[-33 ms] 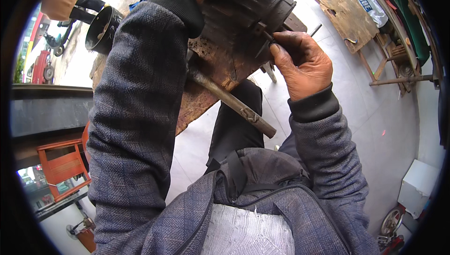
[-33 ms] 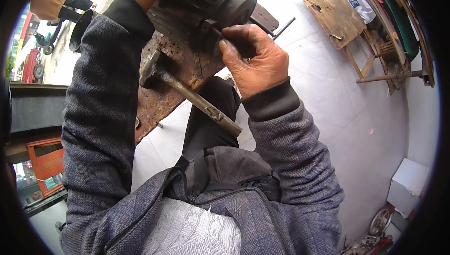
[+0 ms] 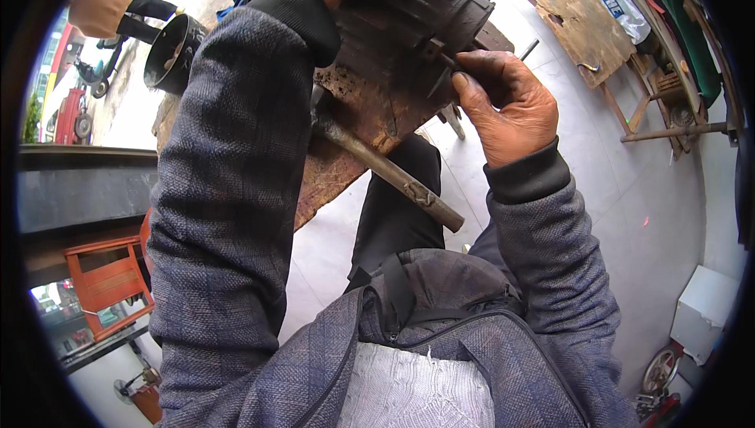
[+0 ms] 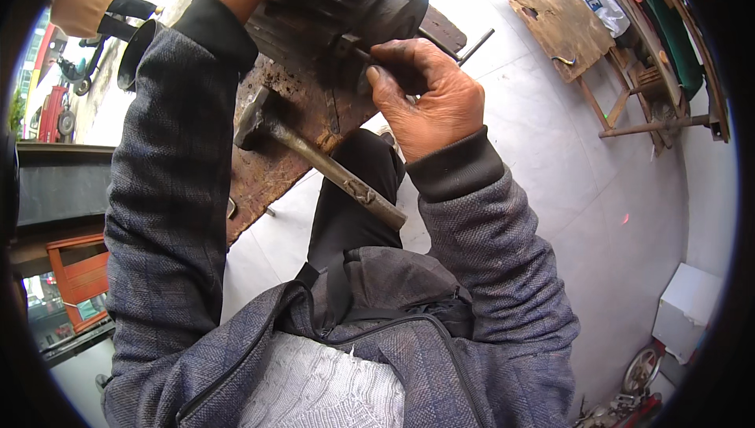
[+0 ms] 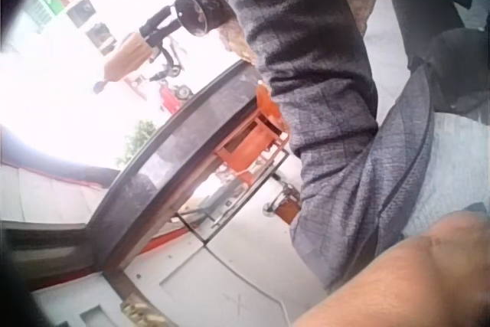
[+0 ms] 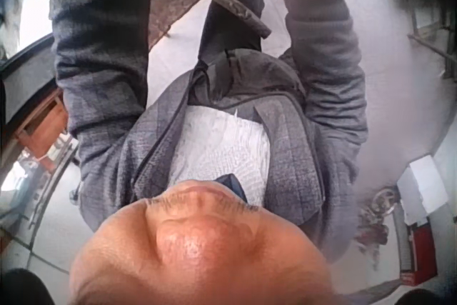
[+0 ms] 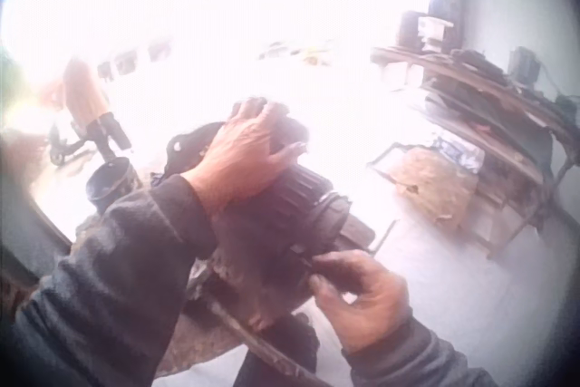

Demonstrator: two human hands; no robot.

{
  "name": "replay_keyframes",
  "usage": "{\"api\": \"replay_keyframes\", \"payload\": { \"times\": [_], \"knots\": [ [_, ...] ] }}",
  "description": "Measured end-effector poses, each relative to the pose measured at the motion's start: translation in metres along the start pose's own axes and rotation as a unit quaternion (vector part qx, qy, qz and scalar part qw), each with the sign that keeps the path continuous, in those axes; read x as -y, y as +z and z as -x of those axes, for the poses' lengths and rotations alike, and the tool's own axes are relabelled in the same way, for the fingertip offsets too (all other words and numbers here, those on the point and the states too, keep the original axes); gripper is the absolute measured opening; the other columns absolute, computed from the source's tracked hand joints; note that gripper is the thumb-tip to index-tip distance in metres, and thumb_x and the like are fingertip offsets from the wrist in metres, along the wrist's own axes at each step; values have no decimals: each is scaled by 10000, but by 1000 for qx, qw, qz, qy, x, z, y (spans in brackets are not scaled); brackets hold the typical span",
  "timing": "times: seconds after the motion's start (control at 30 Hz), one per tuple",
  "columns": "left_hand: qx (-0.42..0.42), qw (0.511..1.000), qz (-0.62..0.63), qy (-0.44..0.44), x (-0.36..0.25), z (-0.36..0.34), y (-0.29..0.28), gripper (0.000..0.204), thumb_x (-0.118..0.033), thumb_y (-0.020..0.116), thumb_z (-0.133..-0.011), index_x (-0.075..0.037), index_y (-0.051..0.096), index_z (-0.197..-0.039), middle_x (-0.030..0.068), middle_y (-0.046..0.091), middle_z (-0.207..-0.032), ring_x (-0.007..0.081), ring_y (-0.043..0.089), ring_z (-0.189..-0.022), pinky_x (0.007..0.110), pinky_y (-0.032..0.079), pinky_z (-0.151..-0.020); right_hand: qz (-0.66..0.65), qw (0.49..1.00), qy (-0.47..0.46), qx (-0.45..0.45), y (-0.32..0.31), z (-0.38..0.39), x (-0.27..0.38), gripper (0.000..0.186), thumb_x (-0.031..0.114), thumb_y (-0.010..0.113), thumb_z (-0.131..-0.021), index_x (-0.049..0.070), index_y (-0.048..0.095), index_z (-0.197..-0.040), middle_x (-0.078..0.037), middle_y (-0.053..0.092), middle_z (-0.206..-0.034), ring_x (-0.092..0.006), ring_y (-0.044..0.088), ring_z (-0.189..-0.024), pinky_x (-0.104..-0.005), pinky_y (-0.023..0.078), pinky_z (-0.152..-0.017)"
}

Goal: The person uses a metal rod and hammer to tap and adjust a bolt on a motor mounted on a workbench. They repeatedly reposition the rod, strike it, and check the bolt by hand, then continue tapping to secure the component.

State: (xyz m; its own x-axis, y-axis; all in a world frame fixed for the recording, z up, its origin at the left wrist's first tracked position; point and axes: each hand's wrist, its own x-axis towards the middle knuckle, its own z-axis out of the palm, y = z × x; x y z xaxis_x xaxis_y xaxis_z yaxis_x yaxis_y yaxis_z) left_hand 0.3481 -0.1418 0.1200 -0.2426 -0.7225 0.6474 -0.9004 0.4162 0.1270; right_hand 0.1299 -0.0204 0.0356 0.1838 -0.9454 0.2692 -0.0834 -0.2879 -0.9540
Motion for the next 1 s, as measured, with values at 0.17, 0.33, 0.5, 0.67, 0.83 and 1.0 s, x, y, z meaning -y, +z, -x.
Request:
{"api": "replay_keyframes", "payload": {
  "times": [0.17,0.33,0.5,0.67,0.83,1.0],
  "knots": [
    [-6,1000,-2,4,1,5,-4,487,-330,710,-901,-81,575,-1297,266,557,-1287,467,514,-1235,556,454,-1040,77,993,-93,-5,7,-2,1,253,13,788,-904,9,712,-1145,-72,740,-1044,-146,710,-970,-299,585,-902],
    [-18,1000,14,-8,3,9,-5,492,-334,710,-902,-82,570,-1301,277,556,-1298,477,511,-1243,560,444,-1054,56,996,-66,-17,13,4,0,239,2,786,-905,8,701,-1129,-69,737,-1040,-133,701,-981,-296,586,-899],
    [-30,1000,1,-6,3,11,-7,488,-337,710,-902,-86,574,-1297,276,561,-1292,478,517,-1240,562,442,-1057,-41,999,16,-18,17,4,3,197,22,782,-918,-2,687,-1089,-81,739,-984,-141,714,-895,-304,605,-839],
    [-22,1000,19,1,6,14,-11,476,-337,720,-895,-97,588,-1285,266,561,-1284,472,505,-1257,558,439,-1064,-110,991,65,-31,25,3,6,171,35,779,-923,-7,684,-1059,-90,739,-888,-172,730,-770,-324,626,-750],
    [-46,999,17,-5,9,22,-11,488,-330,727,-890,-105,582,-1298,255,553,-1282,467,498,-1252,546,431,-1071,-152,984,80,-51,32,6,7,151,39,769,-931,-11,682,-1044,-103,738,-869,-193,733,-734,-346,637,-692],
    [-79,996,30,-2,12,33,-16,512,-324,726,-890,-85,562,-1313,264,546,-1283,469,499,-1238,559,433,-1051,-148,983,100,-43,37,8,13,173,83,770,-941,-18,674,-1043,-117,737,-854,-203,737,-715,-347,643,-664]
  ]
}}
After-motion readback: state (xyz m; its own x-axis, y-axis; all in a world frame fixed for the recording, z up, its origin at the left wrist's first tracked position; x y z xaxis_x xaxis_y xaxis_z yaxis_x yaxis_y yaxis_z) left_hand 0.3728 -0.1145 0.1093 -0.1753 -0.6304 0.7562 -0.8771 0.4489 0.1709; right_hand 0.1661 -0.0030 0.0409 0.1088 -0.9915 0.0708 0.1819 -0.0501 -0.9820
